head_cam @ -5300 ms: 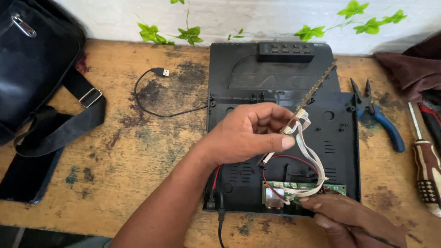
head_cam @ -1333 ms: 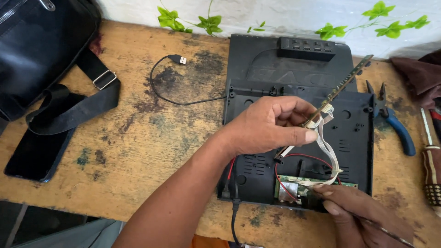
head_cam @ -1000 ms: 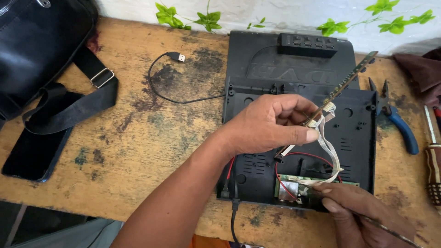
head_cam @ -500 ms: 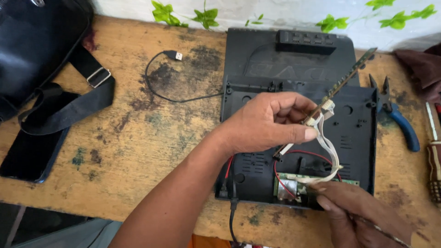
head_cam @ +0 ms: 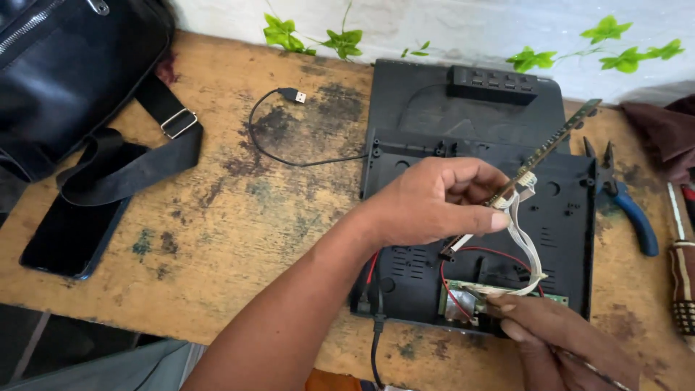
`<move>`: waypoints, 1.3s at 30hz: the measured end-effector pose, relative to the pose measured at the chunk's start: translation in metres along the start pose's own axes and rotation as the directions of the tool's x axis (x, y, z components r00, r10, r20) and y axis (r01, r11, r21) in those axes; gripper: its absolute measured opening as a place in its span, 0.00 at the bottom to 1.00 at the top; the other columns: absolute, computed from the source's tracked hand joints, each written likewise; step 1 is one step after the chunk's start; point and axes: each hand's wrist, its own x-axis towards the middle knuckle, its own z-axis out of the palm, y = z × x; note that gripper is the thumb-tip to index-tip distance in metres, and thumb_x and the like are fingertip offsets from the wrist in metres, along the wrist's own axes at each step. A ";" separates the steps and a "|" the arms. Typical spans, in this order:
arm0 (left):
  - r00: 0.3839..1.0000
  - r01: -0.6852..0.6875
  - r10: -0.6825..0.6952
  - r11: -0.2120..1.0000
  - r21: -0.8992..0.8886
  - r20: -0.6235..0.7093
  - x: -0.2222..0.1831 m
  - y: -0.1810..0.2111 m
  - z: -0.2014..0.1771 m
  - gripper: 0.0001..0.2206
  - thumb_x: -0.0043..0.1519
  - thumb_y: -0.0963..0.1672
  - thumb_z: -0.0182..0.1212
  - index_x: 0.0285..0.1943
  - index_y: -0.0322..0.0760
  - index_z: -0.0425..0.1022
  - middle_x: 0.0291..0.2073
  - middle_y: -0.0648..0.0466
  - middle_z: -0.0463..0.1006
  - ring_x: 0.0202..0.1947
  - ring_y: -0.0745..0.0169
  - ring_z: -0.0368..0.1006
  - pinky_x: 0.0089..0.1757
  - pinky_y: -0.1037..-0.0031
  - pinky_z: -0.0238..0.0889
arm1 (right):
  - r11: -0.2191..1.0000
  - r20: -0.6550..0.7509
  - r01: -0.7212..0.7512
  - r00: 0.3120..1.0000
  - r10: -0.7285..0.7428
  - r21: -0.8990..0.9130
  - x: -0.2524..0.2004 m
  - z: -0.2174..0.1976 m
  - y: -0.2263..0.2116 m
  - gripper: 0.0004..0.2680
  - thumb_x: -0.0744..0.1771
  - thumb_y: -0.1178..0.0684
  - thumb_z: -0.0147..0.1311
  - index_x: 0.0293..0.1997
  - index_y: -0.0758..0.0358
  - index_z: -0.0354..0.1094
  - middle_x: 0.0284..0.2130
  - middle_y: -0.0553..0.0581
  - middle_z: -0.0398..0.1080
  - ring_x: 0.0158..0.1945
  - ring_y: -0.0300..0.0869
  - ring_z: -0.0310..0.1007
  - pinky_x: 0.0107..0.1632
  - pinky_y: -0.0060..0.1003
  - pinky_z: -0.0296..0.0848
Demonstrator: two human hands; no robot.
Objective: Securing and connecting internal circuit boards and wiring inside an electronic device housing.
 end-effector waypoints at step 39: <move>0.999 -0.043 0.044 0.999 -0.029 0.019 -0.003 -0.001 -0.001 0.24 0.58 0.51 0.66 0.63 0.39 0.74 0.49 0.52 0.81 0.50 0.56 0.80 0.50 0.60 0.79 | 0.989 0.054 0.135 0.990 -0.133 -0.054 0.006 -0.001 0.023 0.07 0.66 0.53 0.55 0.42 0.49 0.81 0.36 0.47 0.83 0.38 0.29 0.81 0.52 0.24 0.72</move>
